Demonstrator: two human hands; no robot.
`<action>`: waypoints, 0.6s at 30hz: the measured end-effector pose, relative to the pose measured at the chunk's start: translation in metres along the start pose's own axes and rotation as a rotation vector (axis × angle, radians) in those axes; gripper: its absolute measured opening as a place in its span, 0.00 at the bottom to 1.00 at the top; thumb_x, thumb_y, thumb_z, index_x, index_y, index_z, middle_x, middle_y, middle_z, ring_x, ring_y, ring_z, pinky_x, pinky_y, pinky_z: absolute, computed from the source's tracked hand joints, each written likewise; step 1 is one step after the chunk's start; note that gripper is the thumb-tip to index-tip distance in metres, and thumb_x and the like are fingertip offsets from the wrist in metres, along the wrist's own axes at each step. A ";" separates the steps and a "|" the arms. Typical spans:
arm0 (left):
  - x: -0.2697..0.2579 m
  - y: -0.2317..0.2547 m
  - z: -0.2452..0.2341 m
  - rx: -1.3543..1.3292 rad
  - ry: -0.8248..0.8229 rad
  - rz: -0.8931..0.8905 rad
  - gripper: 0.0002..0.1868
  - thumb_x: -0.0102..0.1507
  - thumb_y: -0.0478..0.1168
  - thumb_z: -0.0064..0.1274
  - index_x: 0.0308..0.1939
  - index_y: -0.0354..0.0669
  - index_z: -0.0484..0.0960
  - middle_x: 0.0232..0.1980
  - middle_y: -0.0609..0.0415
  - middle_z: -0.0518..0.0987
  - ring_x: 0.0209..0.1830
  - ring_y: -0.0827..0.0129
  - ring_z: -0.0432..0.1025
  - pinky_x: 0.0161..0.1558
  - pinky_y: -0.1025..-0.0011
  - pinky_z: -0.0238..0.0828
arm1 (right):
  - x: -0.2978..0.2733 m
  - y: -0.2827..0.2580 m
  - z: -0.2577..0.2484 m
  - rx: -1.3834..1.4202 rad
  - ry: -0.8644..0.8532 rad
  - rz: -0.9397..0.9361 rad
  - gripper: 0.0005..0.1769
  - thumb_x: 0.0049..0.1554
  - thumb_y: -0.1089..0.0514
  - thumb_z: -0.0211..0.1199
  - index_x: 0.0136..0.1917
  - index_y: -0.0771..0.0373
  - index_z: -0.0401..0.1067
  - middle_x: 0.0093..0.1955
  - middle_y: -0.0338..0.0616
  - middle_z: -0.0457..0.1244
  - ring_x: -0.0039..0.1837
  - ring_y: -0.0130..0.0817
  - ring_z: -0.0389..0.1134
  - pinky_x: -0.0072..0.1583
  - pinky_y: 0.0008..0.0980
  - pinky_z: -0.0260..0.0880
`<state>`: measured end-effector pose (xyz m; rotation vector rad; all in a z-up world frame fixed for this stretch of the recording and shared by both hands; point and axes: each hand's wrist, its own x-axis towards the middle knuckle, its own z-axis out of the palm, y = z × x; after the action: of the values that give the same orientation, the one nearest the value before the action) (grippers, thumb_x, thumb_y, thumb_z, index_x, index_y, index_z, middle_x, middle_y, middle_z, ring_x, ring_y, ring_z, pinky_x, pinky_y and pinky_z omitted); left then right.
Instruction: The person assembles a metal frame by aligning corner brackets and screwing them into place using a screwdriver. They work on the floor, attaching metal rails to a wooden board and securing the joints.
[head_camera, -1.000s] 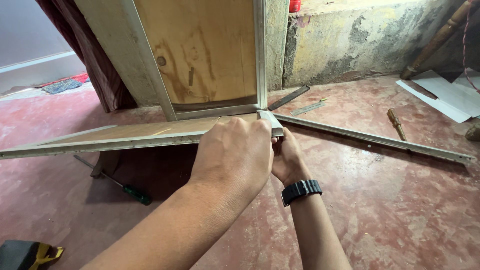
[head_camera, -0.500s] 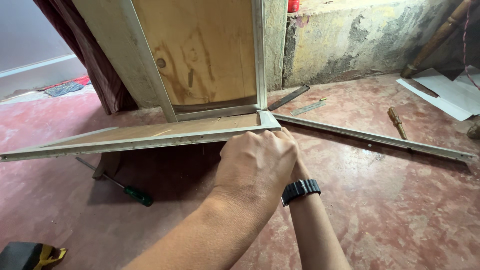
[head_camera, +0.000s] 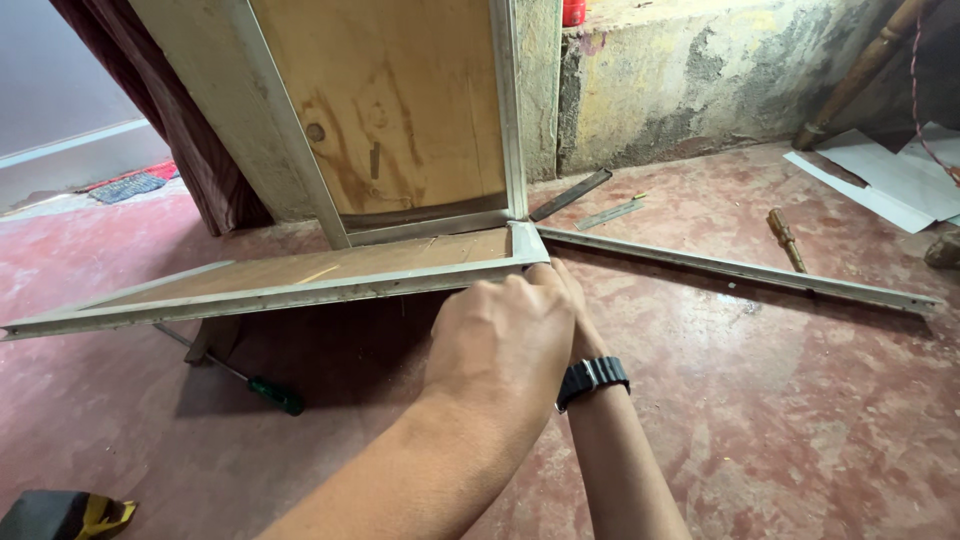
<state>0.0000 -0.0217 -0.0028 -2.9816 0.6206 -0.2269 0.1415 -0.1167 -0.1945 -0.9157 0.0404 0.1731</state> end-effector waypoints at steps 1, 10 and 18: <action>-0.001 0.001 0.000 -0.095 -0.046 -0.060 0.19 0.62 0.33 0.56 0.54 0.24 0.72 0.33 0.39 0.83 0.32 0.58 0.83 0.29 0.66 0.83 | -0.003 -0.001 0.001 -0.067 0.030 -0.015 0.15 0.66 0.49 0.45 0.49 0.60 0.67 0.41 0.39 0.64 0.41 0.29 0.65 0.40 0.31 0.70; -0.007 0.011 0.006 -0.559 -0.024 -0.433 0.16 0.69 0.41 0.40 0.61 0.45 0.67 0.35 0.38 0.83 0.38 0.44 0.80 0.42 0.48 0.77 | 0.008 0.008 0.005 0.005 0.107 0.033 0.19 0.67 0.48 0.39 0.50 0.60 0.68 0.40 0.39 0.63 0.41 0.30 0.65 0.42 0.33 0.70; -0.006 0.017 0.015 -1.399 0.069 -0.853 0.07 0.68 0.39 0.39 0.50 0.44 0.66 0.42 0.52 0.81 0.20 0.57 0.73 0.19 0.60 0.71 | 0.038 0.033 -0.019 0.156 0.212 0.137 0.22 0.67 0.46 0.37 0.43 0.59 0.66 0.32 0.37 0.61 0.35 0.30 0.62 0.38 0.35 0.67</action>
<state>-0.0092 -0.0341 -0.0207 -4.3342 -1.0430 0.1665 0.1742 -0.1068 -0.2364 -0.7732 0.3099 0.1967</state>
